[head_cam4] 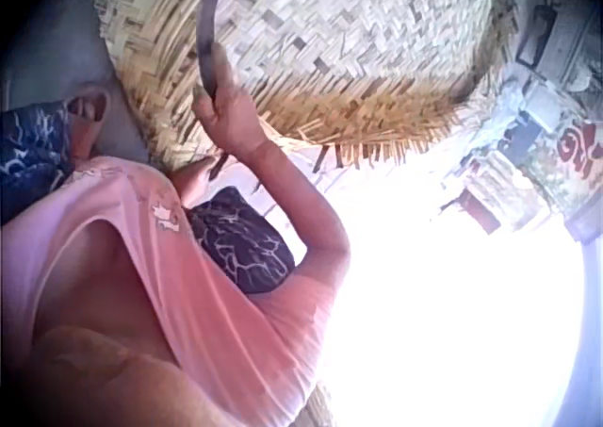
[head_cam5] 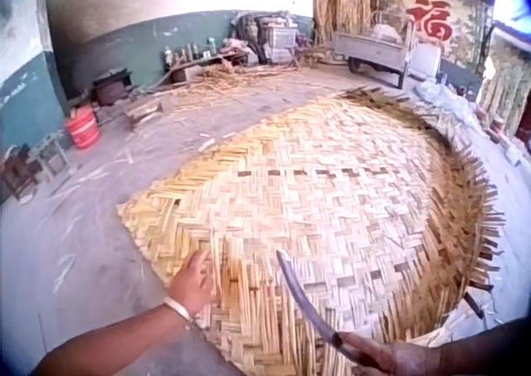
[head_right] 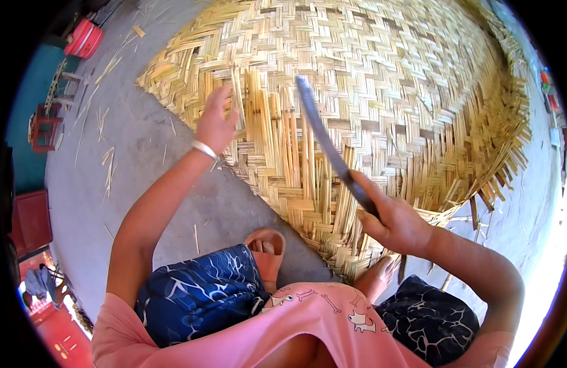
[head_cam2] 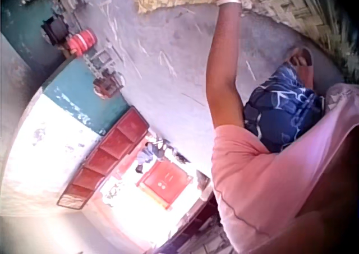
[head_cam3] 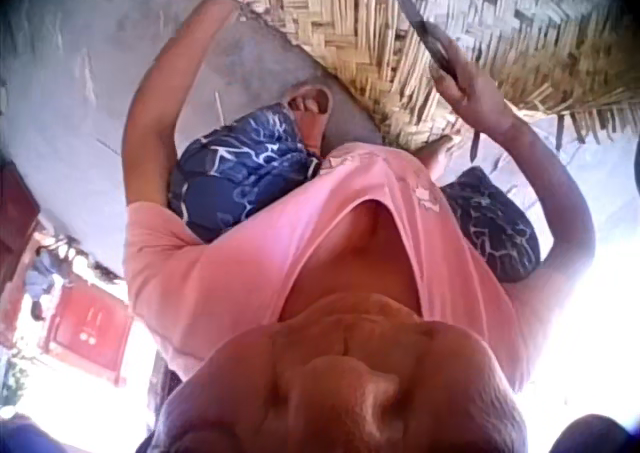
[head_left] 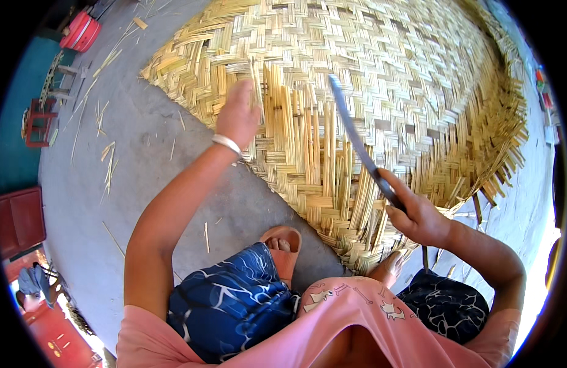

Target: The person sits on the floor and uses a knife to trim and adjust the edges of a large woven mat. They repeatedly press and cut along the perimeter to align the strands.

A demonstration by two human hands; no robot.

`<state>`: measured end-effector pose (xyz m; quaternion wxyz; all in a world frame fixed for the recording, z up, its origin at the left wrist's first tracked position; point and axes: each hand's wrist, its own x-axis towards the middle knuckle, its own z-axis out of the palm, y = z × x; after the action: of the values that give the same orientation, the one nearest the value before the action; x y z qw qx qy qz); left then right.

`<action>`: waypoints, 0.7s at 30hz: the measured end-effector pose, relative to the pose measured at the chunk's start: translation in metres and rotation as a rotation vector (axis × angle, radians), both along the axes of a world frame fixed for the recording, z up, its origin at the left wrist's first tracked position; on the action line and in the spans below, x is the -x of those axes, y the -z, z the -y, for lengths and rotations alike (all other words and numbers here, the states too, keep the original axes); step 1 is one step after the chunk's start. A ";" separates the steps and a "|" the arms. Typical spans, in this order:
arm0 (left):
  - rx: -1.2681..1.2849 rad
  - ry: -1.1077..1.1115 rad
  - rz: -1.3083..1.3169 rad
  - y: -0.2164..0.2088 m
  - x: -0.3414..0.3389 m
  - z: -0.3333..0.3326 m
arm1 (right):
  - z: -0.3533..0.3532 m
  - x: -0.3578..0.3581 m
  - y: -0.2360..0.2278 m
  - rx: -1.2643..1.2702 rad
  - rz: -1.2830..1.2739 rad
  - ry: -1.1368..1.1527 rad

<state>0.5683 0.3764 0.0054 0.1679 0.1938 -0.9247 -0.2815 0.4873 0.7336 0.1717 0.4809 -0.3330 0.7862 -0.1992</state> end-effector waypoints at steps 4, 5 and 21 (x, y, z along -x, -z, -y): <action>-0.543 -0.092 0.173 0.044 0.020 0.057 | 0.046 -0.007 0.019 0.053 0.002 -0.002; -0.674 -0.074 0.227 0.040 0.025 0.061 | 0.054 -0.008 0.025 0.071 0.020 0.035; -1.052 -0.021 0.476 0.030 0.032 0.074 | 0.106 -0.053 0.104 0.199 0.071 0.281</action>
<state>0.5364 0.3020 -0.0246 -0.1610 0.3185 -0.6704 -0.6505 0.5408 0.6280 0.0676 0.4403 -0.2585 0.7839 -0.3532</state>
